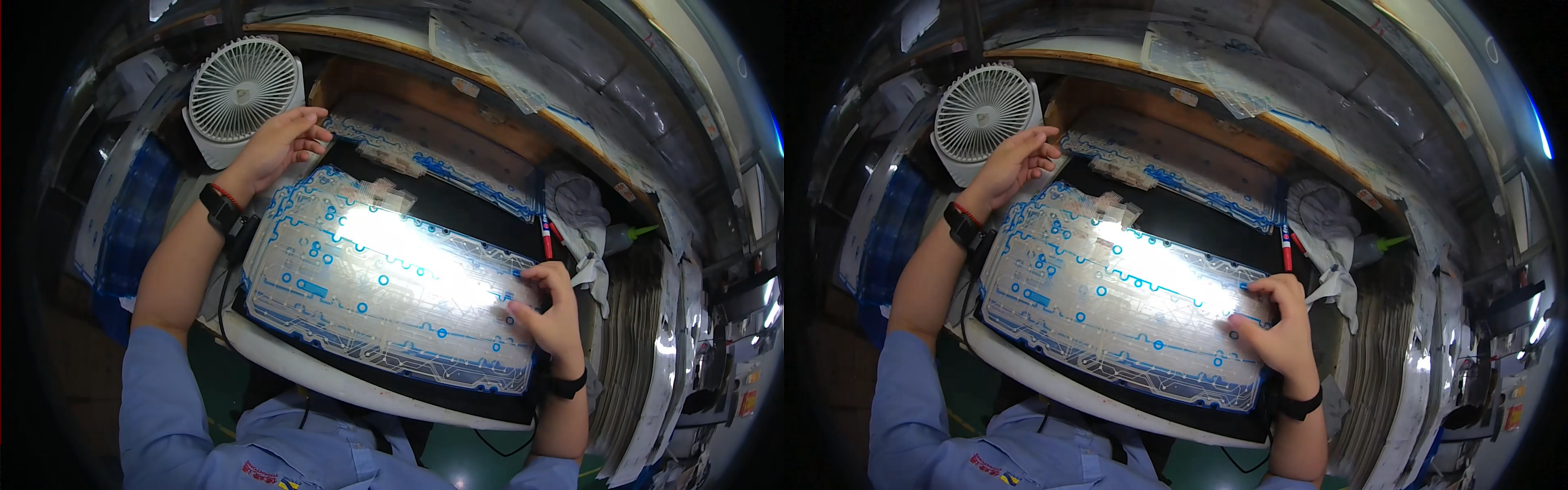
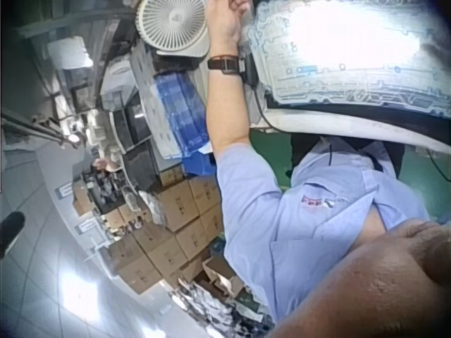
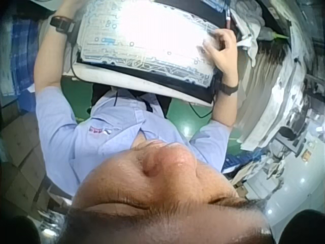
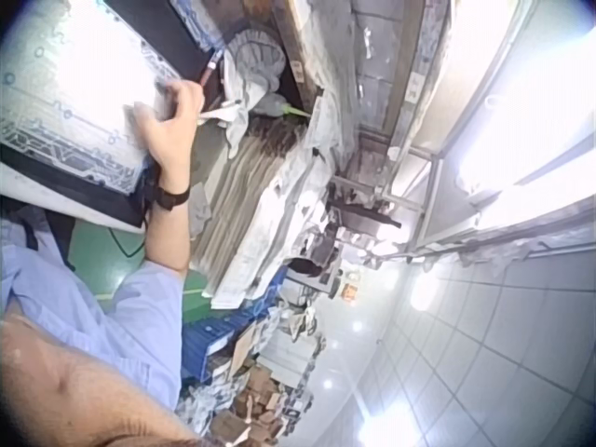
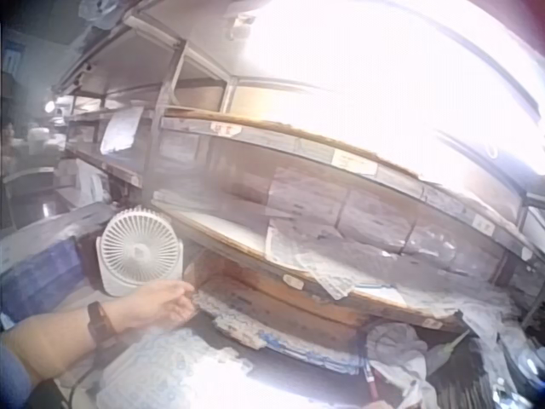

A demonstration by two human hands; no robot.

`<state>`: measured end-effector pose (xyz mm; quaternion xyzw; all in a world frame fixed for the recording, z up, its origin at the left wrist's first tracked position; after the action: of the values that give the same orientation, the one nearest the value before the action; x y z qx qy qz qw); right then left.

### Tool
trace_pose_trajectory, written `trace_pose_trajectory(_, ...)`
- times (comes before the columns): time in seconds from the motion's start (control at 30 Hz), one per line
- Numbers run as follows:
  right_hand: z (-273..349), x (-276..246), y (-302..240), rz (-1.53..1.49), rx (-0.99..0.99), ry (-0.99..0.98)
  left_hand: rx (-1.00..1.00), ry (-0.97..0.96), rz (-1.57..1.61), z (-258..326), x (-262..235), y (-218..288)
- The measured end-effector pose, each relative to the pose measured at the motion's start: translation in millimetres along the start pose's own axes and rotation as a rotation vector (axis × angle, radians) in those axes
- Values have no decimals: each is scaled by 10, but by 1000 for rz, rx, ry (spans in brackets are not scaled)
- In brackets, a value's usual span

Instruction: Cleaning transparent electronic membrane sheets using a liquid from a squeeze bottle and a cloth.

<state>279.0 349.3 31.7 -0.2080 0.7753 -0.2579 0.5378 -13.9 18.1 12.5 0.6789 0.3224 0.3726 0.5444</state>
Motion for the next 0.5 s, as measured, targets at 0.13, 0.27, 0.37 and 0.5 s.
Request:
trace_pose_trajectory(0.13, 2, 25, -63, 100, 69, -35, -9, -18, -25, -10, -17, -16)
trace_pose_trajectory(0.27, 20, 28, 72, 75, 204, 24, -11, -55, -27, -30, -46, -56)
trace_pose_trajectory(0.37, 12, 31, 101, 60, 161, 135, -11, -74, -29, -32, -42, -70)
trace_pose_trajectory(0.5, 14, 17, 128, 107, 237, 234, -20, -84, -45, -25, -26, -67)
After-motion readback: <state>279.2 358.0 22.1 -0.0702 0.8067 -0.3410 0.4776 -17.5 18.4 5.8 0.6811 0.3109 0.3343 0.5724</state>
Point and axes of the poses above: each hand's wrist, its own z-axis away from the middle knuckle, its own x-axis out of the palm, y = z × x, the point moved 3 cm from there along -z, towards the middle knuckle, and after that the axes turned 7 degrees about x, right-handed, at the moved point
